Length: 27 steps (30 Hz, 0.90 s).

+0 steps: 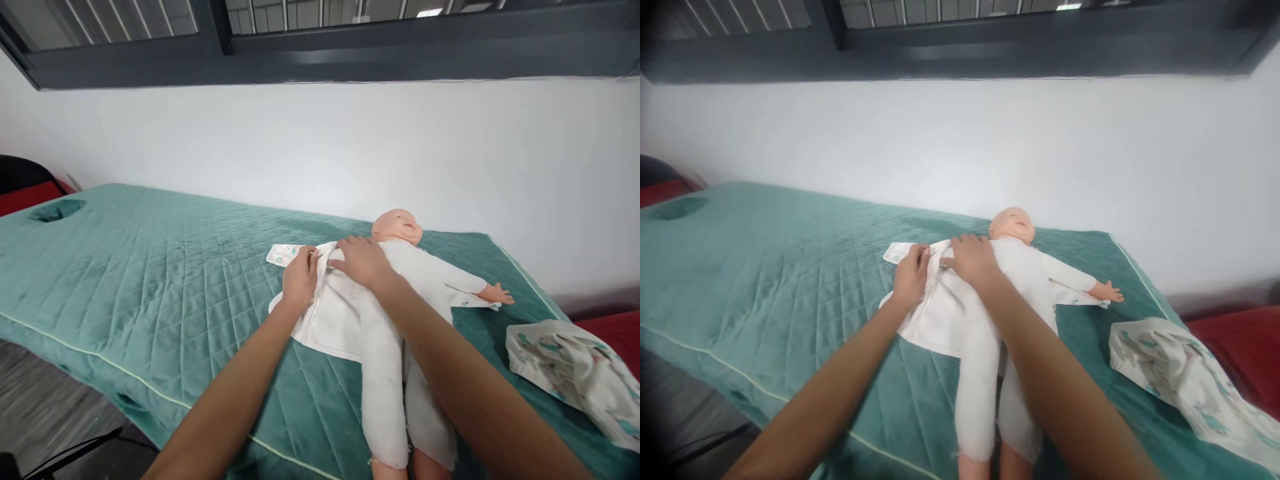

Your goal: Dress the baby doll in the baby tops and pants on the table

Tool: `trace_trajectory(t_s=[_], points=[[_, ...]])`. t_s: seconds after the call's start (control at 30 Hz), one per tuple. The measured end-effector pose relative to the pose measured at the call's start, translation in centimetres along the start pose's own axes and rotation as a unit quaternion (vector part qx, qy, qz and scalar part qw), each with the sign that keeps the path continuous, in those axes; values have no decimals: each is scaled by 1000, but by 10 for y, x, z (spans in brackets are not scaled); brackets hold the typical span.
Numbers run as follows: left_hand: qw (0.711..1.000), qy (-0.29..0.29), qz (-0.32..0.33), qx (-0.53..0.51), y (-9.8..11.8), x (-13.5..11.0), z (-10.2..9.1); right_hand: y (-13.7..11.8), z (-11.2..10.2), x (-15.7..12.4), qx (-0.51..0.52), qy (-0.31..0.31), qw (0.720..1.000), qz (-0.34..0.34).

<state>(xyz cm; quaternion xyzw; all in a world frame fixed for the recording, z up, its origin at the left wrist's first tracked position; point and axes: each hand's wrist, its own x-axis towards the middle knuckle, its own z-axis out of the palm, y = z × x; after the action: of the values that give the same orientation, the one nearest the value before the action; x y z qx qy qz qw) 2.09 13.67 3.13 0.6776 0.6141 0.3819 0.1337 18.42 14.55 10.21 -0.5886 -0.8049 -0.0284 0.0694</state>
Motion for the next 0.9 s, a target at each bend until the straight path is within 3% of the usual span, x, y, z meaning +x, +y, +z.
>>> trace_trajectory(t_s=[0.07,0.13,0.2,0.27,0.3,0.33,0.43,0.5,0.67,0.9], points=[[999,11,-40,23,-4,2,-3,21,-11,-13,86,32,995,32],[997,1,-51,55,-5,2,-5,49,-16,-31,191,108,971,95],[995,-17,-52,83,-5,0,-6,80,-12,-52,246,221,929,166],[993,-34,-51,102,-2,-3,-6,104,-3,-72,238,346,866,272],[992,-41,-52,108,-1,-4,-6,112,2,-81,223,362,849,314],[991,-48,-51,112,0,-6,-6,116,7,-88,212,343,846,349],[989,-75,-37,123,2,-8,-6,114,11,-102,192,205,872,402],[987,-92,-9,130,2,-9,-6,107,7,-106,175,158,876,420],[989,-80,71,99,2,-12,-6,104,-2,-109,187,141,867,440],[997,-32,32,-60,27,-12,7,105,1,-107,327,143,838,412]])
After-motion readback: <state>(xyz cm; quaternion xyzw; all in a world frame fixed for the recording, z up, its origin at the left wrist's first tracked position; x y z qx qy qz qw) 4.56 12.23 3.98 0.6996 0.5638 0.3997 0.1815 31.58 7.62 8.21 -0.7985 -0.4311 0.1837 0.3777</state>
